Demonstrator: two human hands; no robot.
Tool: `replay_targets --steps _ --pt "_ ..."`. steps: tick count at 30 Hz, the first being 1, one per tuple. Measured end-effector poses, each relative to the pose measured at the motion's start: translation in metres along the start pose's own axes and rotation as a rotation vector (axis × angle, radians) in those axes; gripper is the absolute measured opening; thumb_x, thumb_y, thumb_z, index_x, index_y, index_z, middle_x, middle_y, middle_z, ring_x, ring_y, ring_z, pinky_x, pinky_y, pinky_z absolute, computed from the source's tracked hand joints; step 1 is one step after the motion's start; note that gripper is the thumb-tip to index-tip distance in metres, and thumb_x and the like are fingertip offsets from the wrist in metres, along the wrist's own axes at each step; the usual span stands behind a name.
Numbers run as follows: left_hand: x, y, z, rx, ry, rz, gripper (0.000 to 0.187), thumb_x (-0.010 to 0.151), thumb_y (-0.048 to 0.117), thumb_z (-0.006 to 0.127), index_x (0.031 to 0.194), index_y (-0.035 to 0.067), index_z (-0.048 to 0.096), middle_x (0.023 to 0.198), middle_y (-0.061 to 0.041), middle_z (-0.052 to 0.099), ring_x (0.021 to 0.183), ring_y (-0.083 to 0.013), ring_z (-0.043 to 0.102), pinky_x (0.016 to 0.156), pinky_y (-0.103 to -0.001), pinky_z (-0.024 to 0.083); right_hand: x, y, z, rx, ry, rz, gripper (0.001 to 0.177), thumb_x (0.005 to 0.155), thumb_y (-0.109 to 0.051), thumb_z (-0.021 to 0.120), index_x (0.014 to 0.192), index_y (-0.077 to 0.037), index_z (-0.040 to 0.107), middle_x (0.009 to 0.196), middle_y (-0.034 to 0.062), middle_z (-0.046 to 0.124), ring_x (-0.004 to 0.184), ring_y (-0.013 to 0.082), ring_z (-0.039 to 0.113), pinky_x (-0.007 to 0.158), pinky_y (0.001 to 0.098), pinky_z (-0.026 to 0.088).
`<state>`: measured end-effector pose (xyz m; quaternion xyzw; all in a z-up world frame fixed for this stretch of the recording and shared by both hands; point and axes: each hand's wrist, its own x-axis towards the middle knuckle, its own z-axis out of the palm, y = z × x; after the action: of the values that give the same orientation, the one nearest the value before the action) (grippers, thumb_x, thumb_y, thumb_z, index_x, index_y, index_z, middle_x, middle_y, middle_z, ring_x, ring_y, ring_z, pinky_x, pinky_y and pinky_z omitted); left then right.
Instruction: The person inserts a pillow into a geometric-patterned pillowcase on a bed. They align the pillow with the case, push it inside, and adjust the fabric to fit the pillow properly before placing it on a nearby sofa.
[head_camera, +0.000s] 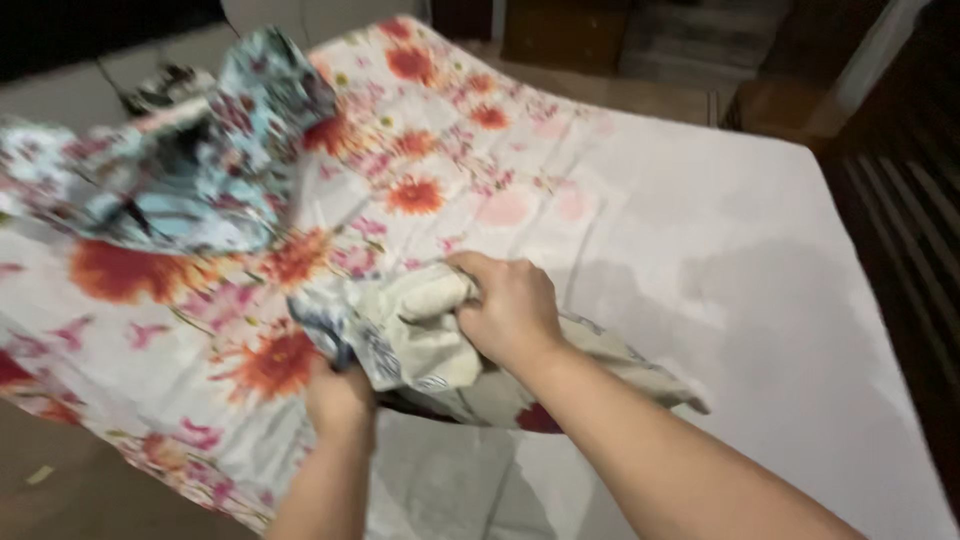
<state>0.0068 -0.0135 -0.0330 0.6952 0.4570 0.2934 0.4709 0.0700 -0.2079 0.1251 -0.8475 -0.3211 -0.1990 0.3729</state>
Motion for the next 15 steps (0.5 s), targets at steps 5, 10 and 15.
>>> replay_targets --steps 5,10,15 --pt "-0.002 0.028 -0.014 0.191 -0.027 0.127 0.032 0.091 0.019 0.063 0.116 0.000 0.057 0.104 -0.031 0.071 0.104 -0.0480 0.068 0.091 -0.052 0.050 0.015 0.006 0.008 -0.102 -0.021 0.073 0.042 0.072 -0.017 0.070 0.113 -0.025 0.076 0.085 0.0178 0.074 0.083 0.0411 0.071 0.075 0.0508 0.056" --pt "-0.003 0.136 -0.042 -0.011 -0.123 0.330 0.033 0.084 0.010 0.062 0.115 0.002 0.054 0.098 -0.023 0.069 0.087 -0.0375 0.069 0.077 -0.047 0.053 0.055 0.012 0.004 -0.262 -0.024 -0.106 0.042 0.078 -0.013 0.063 0.119 -0.020 0.068 0.088 0.0141 0.073 0.083 0.0397 0.070 0.070 0.0549 0.054" --pt "-0.005 0.257 -0.042 -0.145 -0.269 0.484 0.032 0.083 0.007 0.063 0.114 0.008 0.059 0.094 -0.015 0.070 0.083 -0.0258 0.065 0.074 -0.040 0.052 0.111 0.002 -0.036 -0.334 -0.130 -0.063 0.032 0.088 -0.031 0.066 0.113 -0.010 0.062 0.091 0.0160 0.073 0.090 0.0406 0.070 0.076 0.0548 0.053"
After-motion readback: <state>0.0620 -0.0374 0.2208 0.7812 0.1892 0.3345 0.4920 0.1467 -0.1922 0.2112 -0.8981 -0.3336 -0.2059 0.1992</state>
